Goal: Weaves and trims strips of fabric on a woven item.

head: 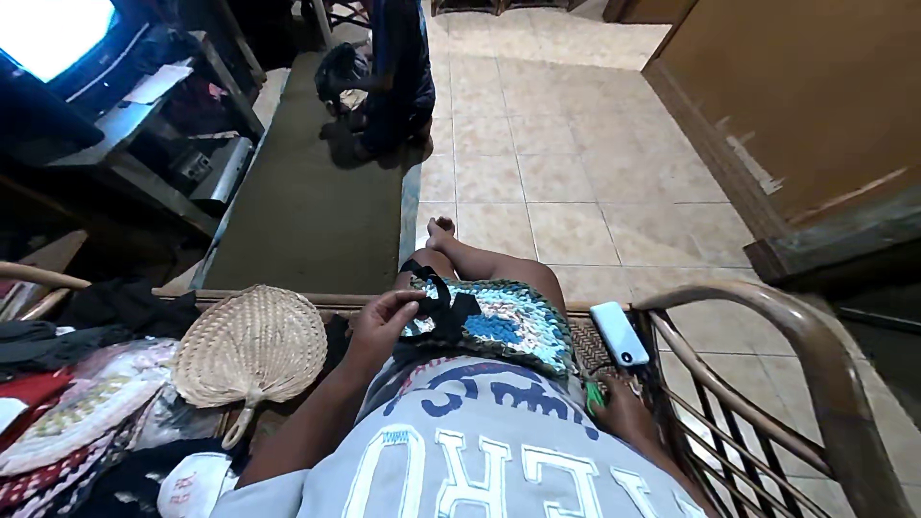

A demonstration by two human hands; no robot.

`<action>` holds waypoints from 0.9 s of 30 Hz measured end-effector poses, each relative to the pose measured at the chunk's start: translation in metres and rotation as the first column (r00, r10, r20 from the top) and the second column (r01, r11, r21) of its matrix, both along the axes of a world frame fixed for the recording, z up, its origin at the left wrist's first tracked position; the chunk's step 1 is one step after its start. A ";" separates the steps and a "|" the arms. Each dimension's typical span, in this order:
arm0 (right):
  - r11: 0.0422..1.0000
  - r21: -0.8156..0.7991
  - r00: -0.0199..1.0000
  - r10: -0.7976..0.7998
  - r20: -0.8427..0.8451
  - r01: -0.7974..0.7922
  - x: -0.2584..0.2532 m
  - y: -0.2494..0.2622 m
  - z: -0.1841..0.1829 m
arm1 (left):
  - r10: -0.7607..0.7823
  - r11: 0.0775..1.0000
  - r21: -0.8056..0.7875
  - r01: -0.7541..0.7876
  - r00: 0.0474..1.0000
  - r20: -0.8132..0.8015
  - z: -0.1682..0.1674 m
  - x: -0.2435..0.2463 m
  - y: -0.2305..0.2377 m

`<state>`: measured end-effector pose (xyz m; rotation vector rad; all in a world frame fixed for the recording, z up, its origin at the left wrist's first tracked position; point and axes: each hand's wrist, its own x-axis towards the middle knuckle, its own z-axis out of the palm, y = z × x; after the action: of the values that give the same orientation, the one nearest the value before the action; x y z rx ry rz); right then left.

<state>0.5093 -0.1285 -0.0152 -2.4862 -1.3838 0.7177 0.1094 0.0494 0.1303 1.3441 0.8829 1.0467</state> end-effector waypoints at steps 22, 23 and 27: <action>0.747 0.517 0.629 0.648 -0.429 -0.417 -0.142 0.142 0.179 | -0.037 0.992 -0.119 0.036 0.999 -0.006 0.015 0.023 -0.006; 0.779 0.479 0.572 0.625 -0.531 -0.406 -0.155 0.147 0.179 | -0.036 0.994 -0.104 0.035 0.999 -0.012 0.015 0.023 -0.006; 0.857 0.454 0.476 0.514 -0.714 -0.244 -0.181 0.155 0.172 | -0.023 0.998 -0.058 0.020 0.998 -0.056 0.014 0.020 -0.008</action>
<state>0.3278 0.0261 0.1571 -1.2339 -1.4707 1.4050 0.1292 0.0409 0.1442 1.3378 0.9317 0.9635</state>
